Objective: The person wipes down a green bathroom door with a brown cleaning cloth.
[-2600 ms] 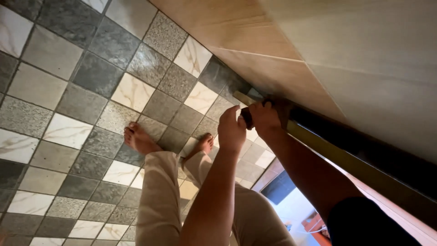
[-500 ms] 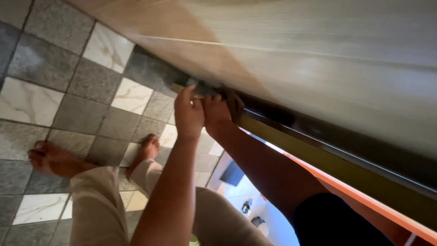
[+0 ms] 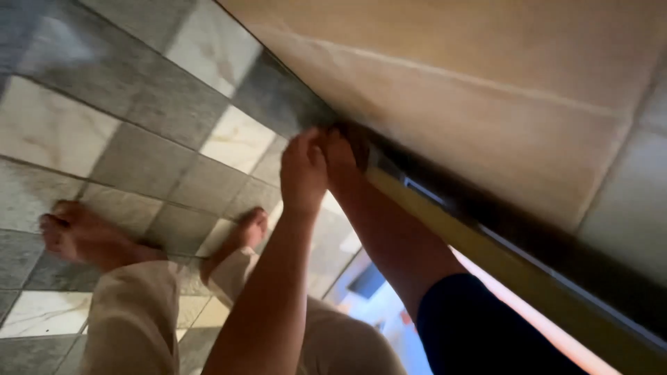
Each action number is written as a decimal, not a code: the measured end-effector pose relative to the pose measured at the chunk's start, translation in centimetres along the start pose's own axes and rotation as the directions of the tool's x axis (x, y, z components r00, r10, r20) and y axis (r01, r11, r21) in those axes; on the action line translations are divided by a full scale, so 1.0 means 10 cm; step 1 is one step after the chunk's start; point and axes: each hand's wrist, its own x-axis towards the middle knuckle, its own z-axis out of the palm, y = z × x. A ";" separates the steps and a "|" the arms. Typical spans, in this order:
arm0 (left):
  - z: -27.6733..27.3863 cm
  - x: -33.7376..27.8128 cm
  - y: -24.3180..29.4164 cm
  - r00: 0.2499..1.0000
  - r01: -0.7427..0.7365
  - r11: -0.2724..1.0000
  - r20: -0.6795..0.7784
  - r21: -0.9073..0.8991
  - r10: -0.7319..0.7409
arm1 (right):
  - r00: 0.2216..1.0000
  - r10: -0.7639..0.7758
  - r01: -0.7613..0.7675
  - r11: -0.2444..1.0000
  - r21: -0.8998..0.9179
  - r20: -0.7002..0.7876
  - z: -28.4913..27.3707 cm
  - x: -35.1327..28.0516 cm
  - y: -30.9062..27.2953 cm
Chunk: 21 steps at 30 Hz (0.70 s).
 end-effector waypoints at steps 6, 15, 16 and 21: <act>-0.30 -0.15 0.04 0.992 0.090 0.993 0.080 0.078 -0.097 | 0.999 -0.029 0.030 0.999 -0.018 0.043 -0.73 0.48 -0.92; -0.66 -0.66 0.93 0.974 0.216 0.976 0.061 0.018 -0.217 | 0.998 0.032 -0.030 0.998 -0.057 0.046 -1.55 -0.84 -0.77; -0.72 -0.75 1.12 0.968 0.239 0.971 0.078 0.019 -0.240 | 0.989 0.071 -0.065 0.997 -0.050 0.130 -1.86 -1.08 -0.80; -0.84 -1.24 1.86 0.984 0.156 0.987 0.082 0.046 -0.160 | 0.995 0.087 -0.083 0.994 -0.074 0.052 -2.52 -2.18 -0.56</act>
